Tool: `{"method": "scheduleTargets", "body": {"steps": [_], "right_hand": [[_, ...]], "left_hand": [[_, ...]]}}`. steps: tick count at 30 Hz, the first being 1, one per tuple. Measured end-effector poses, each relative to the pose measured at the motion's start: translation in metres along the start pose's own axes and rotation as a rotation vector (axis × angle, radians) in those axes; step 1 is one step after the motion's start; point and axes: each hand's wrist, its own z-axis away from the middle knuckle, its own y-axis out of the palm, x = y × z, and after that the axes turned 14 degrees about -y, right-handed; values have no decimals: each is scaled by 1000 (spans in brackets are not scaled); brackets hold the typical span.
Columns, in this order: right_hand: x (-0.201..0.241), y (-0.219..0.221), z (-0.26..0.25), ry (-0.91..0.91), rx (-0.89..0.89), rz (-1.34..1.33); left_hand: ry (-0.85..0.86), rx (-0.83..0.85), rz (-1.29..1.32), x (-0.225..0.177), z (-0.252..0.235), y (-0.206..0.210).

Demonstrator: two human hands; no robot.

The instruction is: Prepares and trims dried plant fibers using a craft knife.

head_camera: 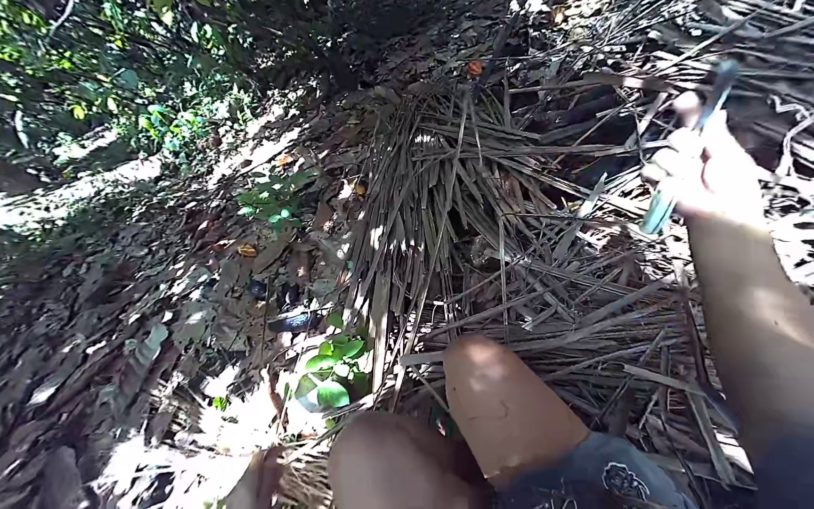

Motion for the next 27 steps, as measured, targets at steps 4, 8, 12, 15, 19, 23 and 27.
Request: {"method": "scheduleTargets", "body": {"steps": [4,8,12,15,19,23,27], "right_hand": [[-52,84,106,450,576,240],[-66,163,186,602,1060,176],[-74,178,213,627,1261,-78],[-77,174,214,608,1260,-137],[-66,170,177,373,1038,24],[-69,164,134,214,810,-26],[-74,176,204,602,1160,-56]], "left_hand": [[76,195,520,-136,20,2],[132,473,781,-222,51,-1],[144,582,856,-249,79,1],[206,553,820,-250,90,3],[243,529,746,-243,97,2],[235,485,709,-231,102,10],[229,418,733,-239,95,13]]}}
